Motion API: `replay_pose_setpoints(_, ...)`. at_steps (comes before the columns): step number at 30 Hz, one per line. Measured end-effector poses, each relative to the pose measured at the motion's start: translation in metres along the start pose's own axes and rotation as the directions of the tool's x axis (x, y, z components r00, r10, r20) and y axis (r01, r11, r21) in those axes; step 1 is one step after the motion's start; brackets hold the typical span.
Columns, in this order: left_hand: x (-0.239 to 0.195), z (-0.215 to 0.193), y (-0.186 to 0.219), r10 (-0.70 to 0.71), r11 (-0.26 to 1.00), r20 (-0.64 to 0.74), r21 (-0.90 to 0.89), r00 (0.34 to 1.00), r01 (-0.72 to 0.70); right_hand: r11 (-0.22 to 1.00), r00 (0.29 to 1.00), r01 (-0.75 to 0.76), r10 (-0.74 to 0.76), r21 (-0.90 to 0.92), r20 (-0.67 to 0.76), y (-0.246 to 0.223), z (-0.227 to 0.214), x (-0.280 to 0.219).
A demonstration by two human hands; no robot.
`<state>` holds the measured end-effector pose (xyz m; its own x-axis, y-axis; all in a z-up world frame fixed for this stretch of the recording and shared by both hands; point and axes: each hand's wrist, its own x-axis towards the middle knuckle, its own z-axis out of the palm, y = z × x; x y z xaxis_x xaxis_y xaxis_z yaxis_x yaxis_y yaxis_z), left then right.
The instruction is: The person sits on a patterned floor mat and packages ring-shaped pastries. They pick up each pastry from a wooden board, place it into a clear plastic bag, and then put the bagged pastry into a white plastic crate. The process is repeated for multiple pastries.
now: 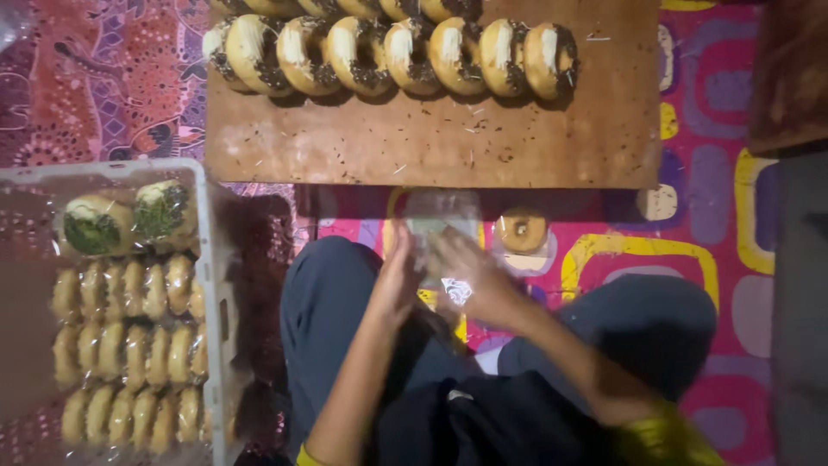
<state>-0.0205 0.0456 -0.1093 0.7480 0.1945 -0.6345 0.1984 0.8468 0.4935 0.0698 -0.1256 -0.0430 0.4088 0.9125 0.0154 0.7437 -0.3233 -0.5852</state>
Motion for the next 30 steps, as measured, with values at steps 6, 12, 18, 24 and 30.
replay_pose_setpoints(6,-0.011,-0.025,0.054,0.112,0.915,-0.111,-0.375,0.987,-0.146,0.836,0.836,-0.182,0.409,0.517,-0.366,0.031,-0.095,0.036)
replay_pose_setpoints(12,-0.031,-0.036,0.079,0.222,0.811,-0.091,-0.536,0.971,-0.236,0.547,0.375,-0.758,0.811,0.354,-0.450,0.133,-0.171,0.149)
replay_pose_setpoints(18,-0.054,-0.029,0.084,0.173,0.855,-0.049,-0.488,0.984,-0.175,0.740,0.648,-0.614,0.671,0.275,-0.360,0.115,-0.184,0.079)
replay_pose_setpoints(24,-0.045,-0.035,0.065,0.137,0.812,-0.055,-0.566,0.989,-0.144,0.867,0.640,-0.455,0.477,0.204,-0.602,0.085,-0.118,-0.055)
replay_pose_setpoints(30,-0.001,0.028,0.028,0.206,0.721,-0.022,-0.673,0.978,-0.167,0.863,0.157,-0.398,0.400,0.312,-0.903,0.067,-0.061,0.030)
